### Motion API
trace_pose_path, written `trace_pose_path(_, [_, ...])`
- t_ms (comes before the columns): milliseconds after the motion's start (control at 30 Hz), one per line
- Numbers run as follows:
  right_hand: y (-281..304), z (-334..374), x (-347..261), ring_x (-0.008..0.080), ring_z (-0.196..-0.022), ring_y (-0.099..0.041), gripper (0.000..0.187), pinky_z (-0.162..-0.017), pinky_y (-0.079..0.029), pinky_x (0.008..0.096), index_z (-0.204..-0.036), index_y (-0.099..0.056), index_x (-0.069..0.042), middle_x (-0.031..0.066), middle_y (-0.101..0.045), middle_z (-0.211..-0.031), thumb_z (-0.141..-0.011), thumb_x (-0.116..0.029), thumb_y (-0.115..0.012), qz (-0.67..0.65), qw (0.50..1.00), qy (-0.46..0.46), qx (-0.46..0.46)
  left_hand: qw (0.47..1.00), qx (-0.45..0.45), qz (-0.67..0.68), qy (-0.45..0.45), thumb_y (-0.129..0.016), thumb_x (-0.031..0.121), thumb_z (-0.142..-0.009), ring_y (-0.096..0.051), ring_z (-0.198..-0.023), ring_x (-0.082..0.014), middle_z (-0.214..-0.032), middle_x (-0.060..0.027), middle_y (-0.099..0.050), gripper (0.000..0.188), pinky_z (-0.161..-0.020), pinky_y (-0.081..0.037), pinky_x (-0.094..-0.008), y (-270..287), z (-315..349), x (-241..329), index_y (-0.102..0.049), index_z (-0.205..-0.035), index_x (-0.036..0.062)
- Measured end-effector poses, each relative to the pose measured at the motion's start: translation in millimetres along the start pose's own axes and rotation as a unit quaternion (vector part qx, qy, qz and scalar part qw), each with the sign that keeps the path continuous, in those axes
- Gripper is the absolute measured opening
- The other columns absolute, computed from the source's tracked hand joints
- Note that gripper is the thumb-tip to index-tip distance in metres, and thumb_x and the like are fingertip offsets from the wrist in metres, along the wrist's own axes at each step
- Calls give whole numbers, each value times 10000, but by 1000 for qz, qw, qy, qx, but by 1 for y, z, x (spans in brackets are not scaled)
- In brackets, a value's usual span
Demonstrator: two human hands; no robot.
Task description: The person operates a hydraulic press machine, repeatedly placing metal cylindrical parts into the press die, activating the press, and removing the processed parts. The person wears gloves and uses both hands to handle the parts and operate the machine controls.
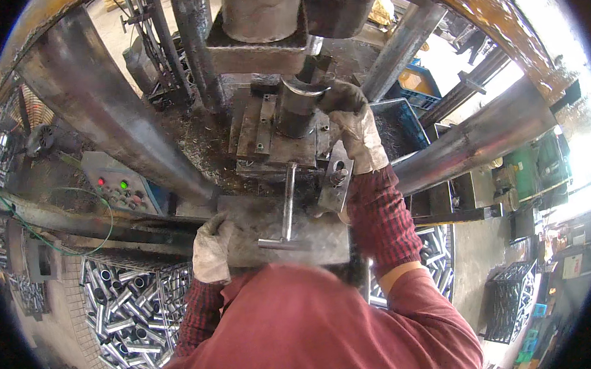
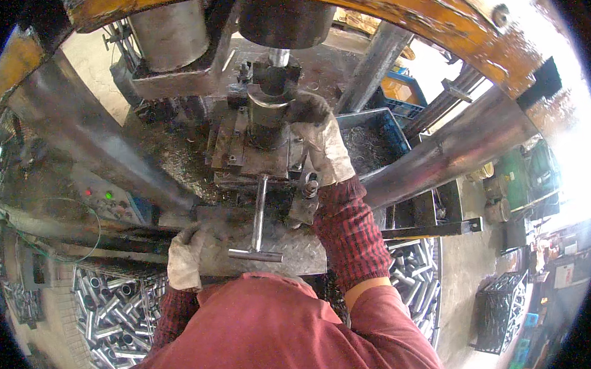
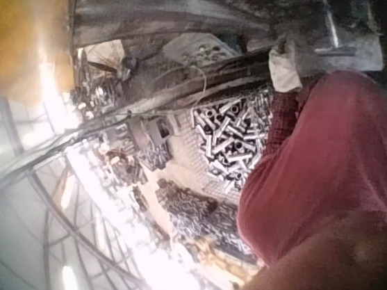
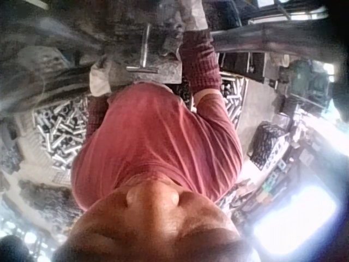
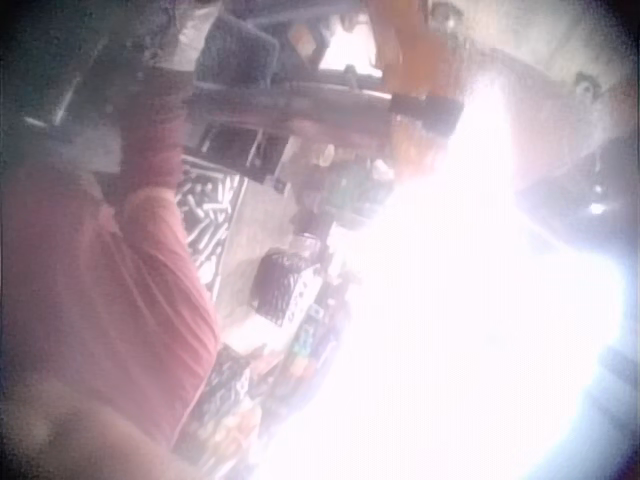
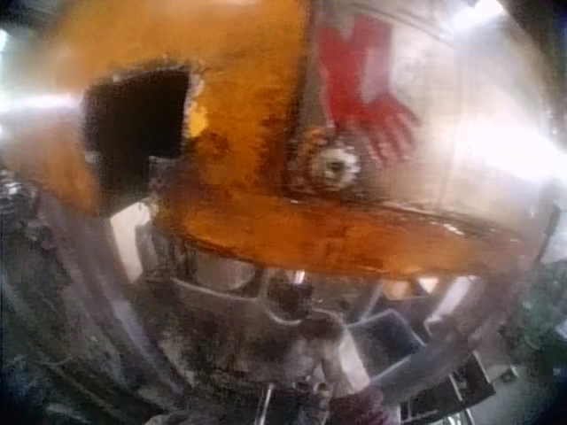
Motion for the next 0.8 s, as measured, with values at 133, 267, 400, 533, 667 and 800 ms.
trace_pose_path(133, [3,12,-27,263,-1018,-808,427,-905,-645,388,-1419,-759,-70,105,-848,-1162,-1013,-193,-804,216,973,-82,-18,999,-40,3,-5,-760,214,-1106,-767,-1111,-188,-1233,-128,-848,360,-1023,-584,-340,-9,-4,5,-790,-1368,-31])
trace_pose_path(267, [3,45,-76,485,-1057,-794,549,-917,-641,571,-1288,-777,-85,280,-813,-1034,-1088,-575,-631,651,757,-39,46,997,-51,49,-31,-769,164,-1096,-736,-1047,-156,-1168,-94,-834,340,-972,-583,-331,-17,-5,18,-781,-1373,-34])
trace_pose_path(400, [1,45,-83,468,-1036,-805,479,-889,-642,551,-1302,-774,-93,260,-825,-1051,-1108,-510,-640,704,709,-29,30,992,-76,95,23,-776,170,-1098,-715,-1019,-120,-1135,-56,-829,333,-939,-584,-325,-18,-3,21,-787,-1374,-17])
trace_pose_path(533, [9,36,-68,446,-1062,-807,438,-897,-647,524,-1335,-797,-92,252,-830,-1118,-1092,-437,-677,624,775,-30,101,998,-65,16,1,-766,192,-1093,-751,-1028,-159,-1131,-93,-844,335,-942,-597,-350,-5,-4,21,-794,-1358,-11])
trace_pose_path(667, [2,27,-58,347,-1065,-843,333,-919,-648,448,-1367,-791,-72,237,-846,-1119,-1095,-245,-702,547,836,37,-4,998,-49,-38,-32,-757,201,-1091,-767,-999,-174,-1077,-125,-848,323,-932,-606,-366,3,-6,19,-796,-1328,-16])
trace_pose_path(800, [10,19,-57,236,-1086,-806,314,-935,-627,362,-1384,-785,-18,168,-849,-1237,-1120,-169,-703,436,893,22,-105,998,-51,-36,-30,-772,216,-1085,-781,-1003,-185,-1093,-146,-857,338,-932,-606,-376,1,-9,25,-795,-1324,-22])
Point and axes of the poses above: each hand's wrist, its own z-axis away from the middle knuckle, its own y-axis out of the back of the hand, x = y × z, the point moved 6 cm from there along -z, towards the middle knuckle
